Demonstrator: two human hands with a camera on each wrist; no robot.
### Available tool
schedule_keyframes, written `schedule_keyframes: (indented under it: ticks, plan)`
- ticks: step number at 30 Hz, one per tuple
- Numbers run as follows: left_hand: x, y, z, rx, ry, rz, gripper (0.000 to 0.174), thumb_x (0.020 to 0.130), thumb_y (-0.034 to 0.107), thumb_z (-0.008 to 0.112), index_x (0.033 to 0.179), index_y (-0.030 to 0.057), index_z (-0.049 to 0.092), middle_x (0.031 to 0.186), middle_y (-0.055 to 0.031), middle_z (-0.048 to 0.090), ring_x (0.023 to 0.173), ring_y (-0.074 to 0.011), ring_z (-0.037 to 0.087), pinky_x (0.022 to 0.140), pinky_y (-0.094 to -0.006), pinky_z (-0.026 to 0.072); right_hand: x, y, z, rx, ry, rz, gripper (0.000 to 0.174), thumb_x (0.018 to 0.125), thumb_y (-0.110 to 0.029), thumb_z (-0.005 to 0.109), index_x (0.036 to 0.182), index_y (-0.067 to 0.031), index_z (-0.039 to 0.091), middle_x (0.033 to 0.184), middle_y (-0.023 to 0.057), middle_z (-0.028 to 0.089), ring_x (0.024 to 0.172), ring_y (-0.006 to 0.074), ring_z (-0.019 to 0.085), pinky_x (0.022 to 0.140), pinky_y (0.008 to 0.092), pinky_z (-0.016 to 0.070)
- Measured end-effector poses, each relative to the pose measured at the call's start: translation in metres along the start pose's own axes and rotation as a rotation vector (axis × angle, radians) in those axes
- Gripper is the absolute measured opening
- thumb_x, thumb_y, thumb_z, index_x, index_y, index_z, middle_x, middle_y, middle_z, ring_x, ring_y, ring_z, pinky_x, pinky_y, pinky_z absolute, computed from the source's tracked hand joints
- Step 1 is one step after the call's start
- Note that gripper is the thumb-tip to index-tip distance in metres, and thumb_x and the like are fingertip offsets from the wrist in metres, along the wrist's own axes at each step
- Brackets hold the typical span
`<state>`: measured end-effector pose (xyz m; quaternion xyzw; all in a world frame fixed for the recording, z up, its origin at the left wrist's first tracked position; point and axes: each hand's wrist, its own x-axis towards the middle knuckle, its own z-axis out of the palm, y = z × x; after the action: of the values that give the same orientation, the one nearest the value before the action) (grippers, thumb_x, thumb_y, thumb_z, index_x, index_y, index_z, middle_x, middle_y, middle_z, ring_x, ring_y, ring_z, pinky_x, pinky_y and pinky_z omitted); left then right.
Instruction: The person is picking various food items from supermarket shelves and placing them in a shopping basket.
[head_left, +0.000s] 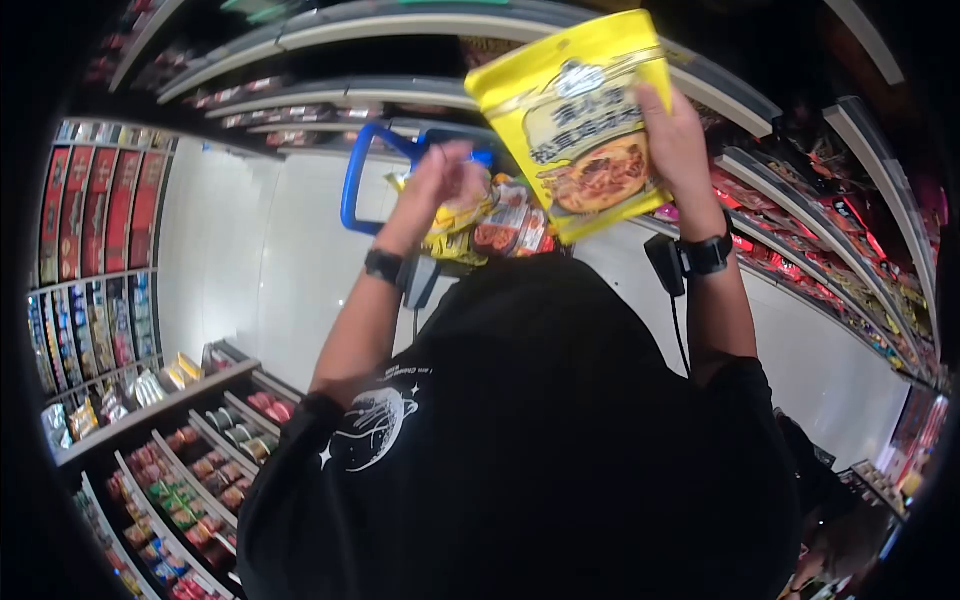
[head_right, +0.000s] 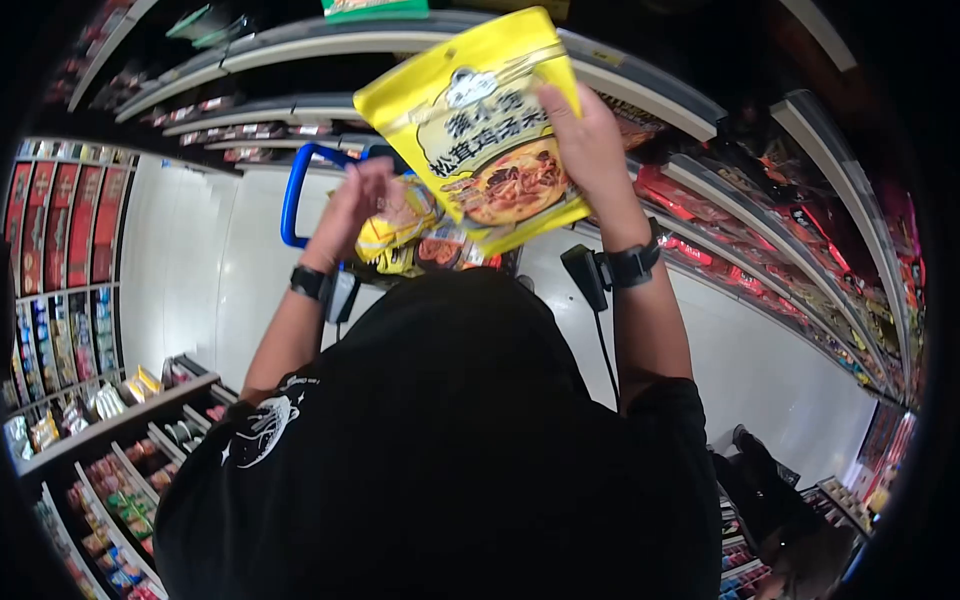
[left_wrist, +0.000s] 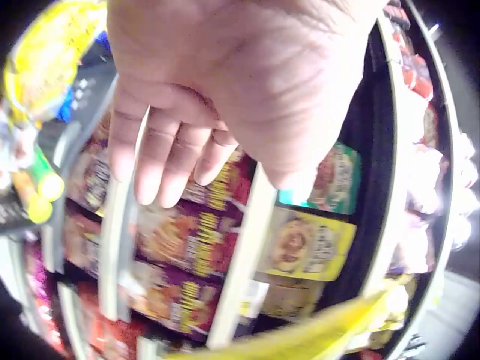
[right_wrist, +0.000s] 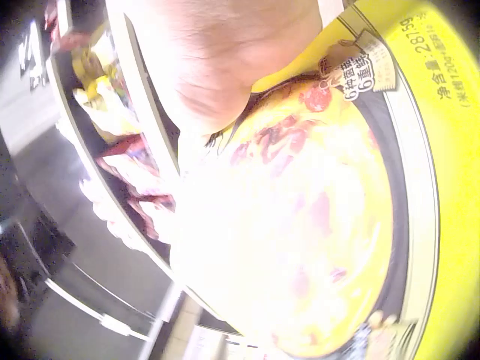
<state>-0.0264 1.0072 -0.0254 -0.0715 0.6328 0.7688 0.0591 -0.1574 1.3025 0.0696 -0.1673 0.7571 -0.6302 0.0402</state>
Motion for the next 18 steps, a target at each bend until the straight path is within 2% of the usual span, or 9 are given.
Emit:
schedule_keyframes:
  ticks: [2, 4, 6, 8, 9, 12, 15, 17, 18]
  plan:
    - [0.009, 0.038, 0.015, -0.201, -0.061, 0.223, 0.056, 0.102, 0.050, 0.038, 0.135, 0.0063, 0.046, 0.121, -0.0097, 0.060, 0.108, -0.0163, 0.058, 0.090, -0.0307, 0.0471, -0.004, 0.023, 0.010, -0.384, -0.090, -0.146, 0.037, 0.096, -0.038, 0.057, 0.100, -0.0023, 0.063, 0.085, 0.0159, 0.065, 0.077, 0.0245, 0.063, 0.071, 0.0340, 0.0481]
    - [0.016, 0.057, 0.022, 0.017, -0.008, 0.262, 0.056, 0.097, 0.041, 0.054, 0.138, 0.0059, 0.042, 0.114, -0.0080, 0.065, 0.099, -0.0136, 0.062, 0.089, -0.0280, 0.0479, -0.008, 0.051, 0.019, -0.374, -0.219, -0.145, 0.036, 0.096, -0.038, 0.057, 0.099, -0.0025, 0.063, 0.082, 0.0167, 0.064, 0.076, 0.0271, 0.063, 0.071, 0.0356, 0.0480]
    - [0.020, 0.049, 0.025, 0.329, -0.094, 0.112, 0.050, 0.089, 0.019, 0.068, 0.133, 0.0029, 0.049, 0.110, -0.0083, 0.066, 0.099, -0.0117, 0.062, 0.086, -0.0292, 0.0496, -0.011, 0.082, 0.028, -0.320, -0.243, -0.058, 0.036, 0.097, -0.036, 0.056, 0.105, -0.0006, 0.061, 0.088, 0.0162, 0.065, 0.080, 0.0257, 0.063, 0.074, 0.0354, 0.0481]
    - [0.017, 0.032, 0.041, 0.575, -0.066, 0.045, 0.038, 0.090, 0.017, 0.066, 0.124, 0.0009, 0.057, 0.102, -0.0096, 0.068, 0.092, -0.0139, 0.063, 0.083, -0.0304, 0.0495, -0.021, 0.102, 0.043, -0.159, -0.229, 0.016, 0.037, 0.099, -0.033, 0.054, 0.112, 0.0013, 0.059, 0.095, 0.0150, 0.067, 0.086, 0.0203, 0.063, 0.079, 0.0323, 0.0477]
    - [0.019, 0.024, 0.043, 0.597, 0.026, -0.028, 0.028, 0.091, 0.018, 0.064, 0.113, 0.0004, 0.064, 0.092, -0.0114, 0.070, 0.083, -0.0163, 0.064, 0.078, -0.0334, 0.0500, -0.025, 0.110, 0.048, -0.177, -0.202, -0.006, 0.036, 0.098, -0.035, 0.056, 0.107, -0.0009, 0.060, 0.088, 0.0176, 0.066, 0.081, 0.0297, 0.065, 0.076, 0.0361, 0.0490]
    - [0.040, -0.048, 0.025, 0.617, 0.018, -0.057, 0.024, 0.092, 0.022, 0.062, 0.103, 0.0027, 0.068, 0.084, -0.0153, 0.069, 0.074, -0.0231, 0.065, 0.073, -0.0365, 0.0500, -0.036, 0.169, 0.049, -0.290, -0.179, -0.101, 0.033, 0.098, -0.031, 0.055, 0.108, -0.0004, 0.061, 0.092, 0.0149, 0.067, 0.085, 0.0257, 0.065, 0.078, 0.0349, 0.0496]
    - [0.036, -0.082, 0.038, 0.820, -0.104, -0.104, 0.024, 0.092, 0.027, 0.058, 0.094, 0.0053, 0.068, 0.084, -0.0219, 0.065, 0.080, -0.0389, 0.063, 0.073, -0.0428, 0.0493, -0.073, 0.220, 0.032, -0.140, -0.033, 0.051, 0.031, 0.098, -0.029, 0.054, 0.106, 0.0008, 0.061, 0.098, 0.0141, 0.067, 0.089, 0.0221, 0.064, 0.080, 0.0335, 0.0491]
    - [0.039, -0.115, 0.036, 0.929, -0.141, -0.079, 0.023, 0.092, 0.026, 0.057, 0.094, 0.0047, 0.067, 0.086, -0.0218, 0.065, 0.083, -0.0389, 0.063, 0.074, -0.0437, 0.0490, -0.109, 0.227, -0.001, -0.151, -0.151, 0.579, 0.033, 0.098, -0.030, 0.052, 0.104, 0.0015, 0.062, 0.098, 0.0132, 0.067, 0.089, 0.0217, 0.064, 0.080, 0.0341, 0.0495]
    - [0.040, -0.127, 0.035, 0.983, -0.162, -0.065, 0.023, 0.092, 0.025, 0.057, 0.094, 0.0044, 0.067, 0.086, -0.0218, 0.065, 0.084, -0.0389, 0.064, 0.075, -0.0442, 0.0488, -0.134, 0.237, -0.016, -0.196, -0.157, 0.632, 0.034, 0.097, -0.030, 0.051, 0.102, 0.0011, 0.063, 0.097, 0.0130, 0.067, 0.087, 0.0221, 0.064, 0.079, 0.0349, 0.0496]
